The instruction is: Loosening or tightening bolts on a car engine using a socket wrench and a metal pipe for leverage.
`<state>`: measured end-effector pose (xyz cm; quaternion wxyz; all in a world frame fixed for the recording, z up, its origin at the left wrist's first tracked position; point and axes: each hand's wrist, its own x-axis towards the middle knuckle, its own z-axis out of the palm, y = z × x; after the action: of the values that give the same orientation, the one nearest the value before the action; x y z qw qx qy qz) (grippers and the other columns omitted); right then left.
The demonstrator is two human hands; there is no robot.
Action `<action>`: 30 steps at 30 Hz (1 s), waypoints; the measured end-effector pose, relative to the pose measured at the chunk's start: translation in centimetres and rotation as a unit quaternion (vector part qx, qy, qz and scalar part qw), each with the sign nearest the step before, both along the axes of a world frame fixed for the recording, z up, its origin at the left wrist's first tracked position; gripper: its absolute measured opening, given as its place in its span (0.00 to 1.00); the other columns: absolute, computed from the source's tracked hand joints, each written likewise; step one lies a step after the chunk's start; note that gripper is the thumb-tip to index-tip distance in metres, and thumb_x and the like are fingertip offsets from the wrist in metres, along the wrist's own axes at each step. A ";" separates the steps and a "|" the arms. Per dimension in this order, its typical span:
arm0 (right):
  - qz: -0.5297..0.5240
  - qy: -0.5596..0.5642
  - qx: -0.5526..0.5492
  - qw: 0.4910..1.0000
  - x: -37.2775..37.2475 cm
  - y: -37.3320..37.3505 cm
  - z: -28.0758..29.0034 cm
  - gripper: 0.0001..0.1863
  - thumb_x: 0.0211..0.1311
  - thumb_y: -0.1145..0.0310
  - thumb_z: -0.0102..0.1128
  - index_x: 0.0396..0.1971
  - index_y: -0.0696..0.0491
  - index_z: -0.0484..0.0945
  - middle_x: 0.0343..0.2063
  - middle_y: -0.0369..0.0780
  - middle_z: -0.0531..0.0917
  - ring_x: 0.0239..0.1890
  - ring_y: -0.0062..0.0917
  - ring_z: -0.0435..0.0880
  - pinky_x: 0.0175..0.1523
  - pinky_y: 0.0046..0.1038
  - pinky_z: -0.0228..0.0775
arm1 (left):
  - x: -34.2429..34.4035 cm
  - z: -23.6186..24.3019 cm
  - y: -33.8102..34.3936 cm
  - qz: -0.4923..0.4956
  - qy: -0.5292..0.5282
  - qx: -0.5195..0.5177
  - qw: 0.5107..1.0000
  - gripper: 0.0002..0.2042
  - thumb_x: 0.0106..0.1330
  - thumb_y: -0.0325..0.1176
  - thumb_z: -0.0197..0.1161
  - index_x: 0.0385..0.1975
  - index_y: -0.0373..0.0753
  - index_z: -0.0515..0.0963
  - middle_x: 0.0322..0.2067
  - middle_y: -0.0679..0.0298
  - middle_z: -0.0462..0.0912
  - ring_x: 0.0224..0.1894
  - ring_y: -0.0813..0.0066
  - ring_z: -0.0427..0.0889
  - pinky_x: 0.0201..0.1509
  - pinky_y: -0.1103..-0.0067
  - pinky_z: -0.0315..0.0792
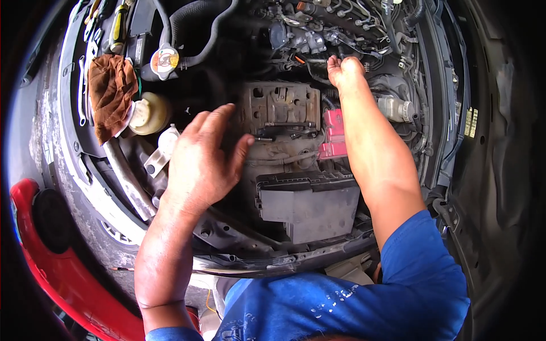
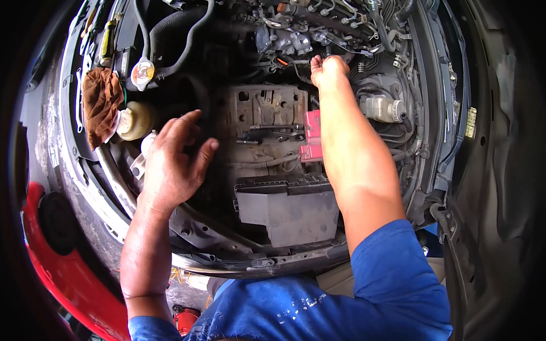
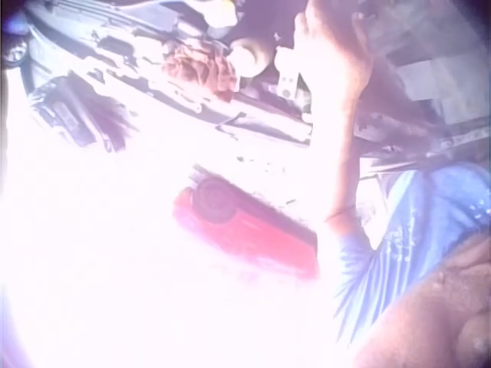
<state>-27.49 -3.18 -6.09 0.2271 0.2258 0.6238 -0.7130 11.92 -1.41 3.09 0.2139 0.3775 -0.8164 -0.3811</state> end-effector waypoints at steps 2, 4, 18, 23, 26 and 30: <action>-0.051 -0.033 -0.009 0.998 -1.4 -1.0 -2.4 0.14 0.69 0.73 0.41 0.52 0.59 0.66 0.40 0.46 0.75 0.38 0.32 0.79 0.44 0.37 0.77 | -1.2 -0.1 -0.3 -0.044 -0.010 0.010 0.999 0.25 0.57 0.33 0.70 0.54 0.32 0.73 0.36 0.53 0.80 0.36 0.57 0.82 0.42 0.69 0.77; -0.050 -0.017 -0.013 0.999 -3.4 -1.3 -4.6 0.14 0.70 0.72 0.42 0.52 0.59 0.66 0.40 0.45 0.75 0.37 0.32 0.79 0.44 0.36 0.77 | -3.2 -0.3 -1.2 -0.094 -0.023 0.022 0.995 0.25 0.56 0.34 0.69 0.54 0.33 0.73 0.36 0.51 0.78 0.38 0.49 0.80 0.43 0.64 0.76; -0.052 0.015 -0.045 0.998 -8.8 -1.7 -9.7 0.04 0.68 0.76 0.43 0.33 0.54 0.67 0.25 0.40 0.72 0.22 0.25 0.71 0.29 0.27 0.68 | -5.0 -4.2 -0.7 -0.157 -0.130 -0.012 0.979 0.27 0.56 0.39 0.69 0.56 0.37 0.72 0.35 0.59 0.78 0.40 0.60 0.80 0.44 0.68 0.75; -0.067 0.075 -0.026 0.995 -10.9 -2.2 -9.2 0.04 0.68 0.78 0.45 0.33 0.55 0.68 0.27 0.39 0.73 0.25 0.24 0.72 0.31 0.26 0.69 | -5.8 -4.0 -0.9 -0.165 -0.125 0.000 0.978 0.28 0.57 0.39 0.69 0.57 0.37 0.72 0.37 0.58 0.78 0.41 0.59 0.80 0.45 0.67 0.76; -0.087 0.046 -0.055 0.994 -10.3 -2.9 -9.5 0.03 0.67 0.79 0.45 0.36 0.57 0.69 0.29 0.38 0.73 0.26 0.23 0.72 0.31 0.24 0.68 | -5.8 -4.0 -1.0 -0.165 -0.135 0.006 0.977 0.28 0.57 0.39 0.69 0.57 0.37 0.72 0.37 0.57 0.79 0.42 0.58 0.80 0.45 0.66 0.76; -0.090 0.030 -0.097 0.991 -9.8 -2.9 -9.1 0.04 0.66 0.78 0.44 0.38 0.57 0.69 0.28 0.37 0.73 0.24 0.22 0.71 0.31 0.22 0.68 | -5.5 -4.3 -0.8 -0.163 -0.138 0.018 0.977 0.28 0.57 0.39 0.68 0.57 0.36 0.71 0.38 0.56 0.79 0.43 0.57 0.81 0.46 0.66 0.76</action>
<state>-37.29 -6.07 -15.21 0.1635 0.2365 0.5355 -0.7941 6.37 -2.20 -1.20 0.0272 0.2919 -0.8819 -0.3693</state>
